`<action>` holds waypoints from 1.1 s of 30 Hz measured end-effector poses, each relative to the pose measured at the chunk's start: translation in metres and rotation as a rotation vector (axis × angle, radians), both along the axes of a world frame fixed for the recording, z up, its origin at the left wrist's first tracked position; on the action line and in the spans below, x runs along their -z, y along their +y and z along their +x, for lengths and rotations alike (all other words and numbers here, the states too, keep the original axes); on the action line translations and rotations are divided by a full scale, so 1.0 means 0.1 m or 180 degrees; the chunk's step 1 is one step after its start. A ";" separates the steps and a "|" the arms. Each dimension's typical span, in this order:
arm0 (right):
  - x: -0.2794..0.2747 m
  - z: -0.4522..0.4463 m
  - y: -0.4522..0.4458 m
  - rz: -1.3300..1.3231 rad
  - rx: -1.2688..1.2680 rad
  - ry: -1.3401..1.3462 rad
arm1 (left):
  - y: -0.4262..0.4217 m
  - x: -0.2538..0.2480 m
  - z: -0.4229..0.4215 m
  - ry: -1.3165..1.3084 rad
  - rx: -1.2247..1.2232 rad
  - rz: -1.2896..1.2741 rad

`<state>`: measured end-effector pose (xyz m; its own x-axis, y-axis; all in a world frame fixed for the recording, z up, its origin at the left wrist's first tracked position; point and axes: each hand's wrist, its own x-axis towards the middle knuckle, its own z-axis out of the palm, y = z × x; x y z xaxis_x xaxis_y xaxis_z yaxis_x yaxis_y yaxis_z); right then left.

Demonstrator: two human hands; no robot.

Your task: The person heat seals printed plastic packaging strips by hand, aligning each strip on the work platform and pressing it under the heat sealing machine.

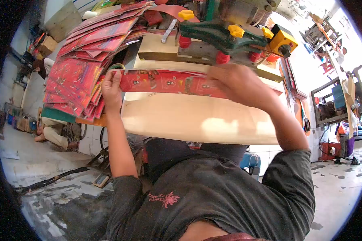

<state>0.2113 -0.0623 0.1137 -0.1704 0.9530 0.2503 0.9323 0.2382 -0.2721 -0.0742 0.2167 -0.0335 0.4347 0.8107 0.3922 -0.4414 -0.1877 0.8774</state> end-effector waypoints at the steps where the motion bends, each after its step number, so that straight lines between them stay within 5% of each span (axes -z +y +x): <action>1: -0.03 0.16 -0.19 -0.0090 0.0107 -0.0208 | 0.01 0.02 0.00 0.0088 0.0034 0.0019; 9: -0.06 1.73 -1.92 -0.1246 0.2903 -0.1118 | -0.02 -0.05 -0.01 0.0234 -0.0262 0.0104; 13: 0.11 2.56 -2.99 -0.0342 0.4101 -0.2154 | -0.05 -0.07 0.00 0.0143 -0.0194 0.0066; 15: 0.12 2.59 -3.14 -0.0388 0.4611 -0.1928 | 0.03 -0.01 -0.03 0.0112 -0.0048 0.0148; 17: 0.29 2.80 -3.22 0.0444 0.4418 -0.1555 | 0.07 0.04 -0.05 0.0133 -0.0104 -0.0092; 19: 0.26 2.36 -2.78 0.1276 0.3762 -0.0302 | 0.16 0.11 -0.08 0.0062 0.0032 -0.0019; 21: 0.43 2.26 -2.54 0.1144 0.3058 -0.0645 | 0.14 0.09 -0.08 0.0046 0.0086 0.0045; 23: 0.35 1.63 -2.02 0.0860 0.3084 0.1264 | 0.07 0.03 -0.08 0.0105 0.0138 0.0106; 29: 0.43 0.99 -1.38 0.0582 0.1418 0.0035 | 0.04 0.00 -0.08 0.0131 0.0067 0.0089; 33: 0.41 0.89 -1.23 0.0423 0.1480 0.0161 | 0.01 -0.02 -0.06 0.0099 0.0096 0.0057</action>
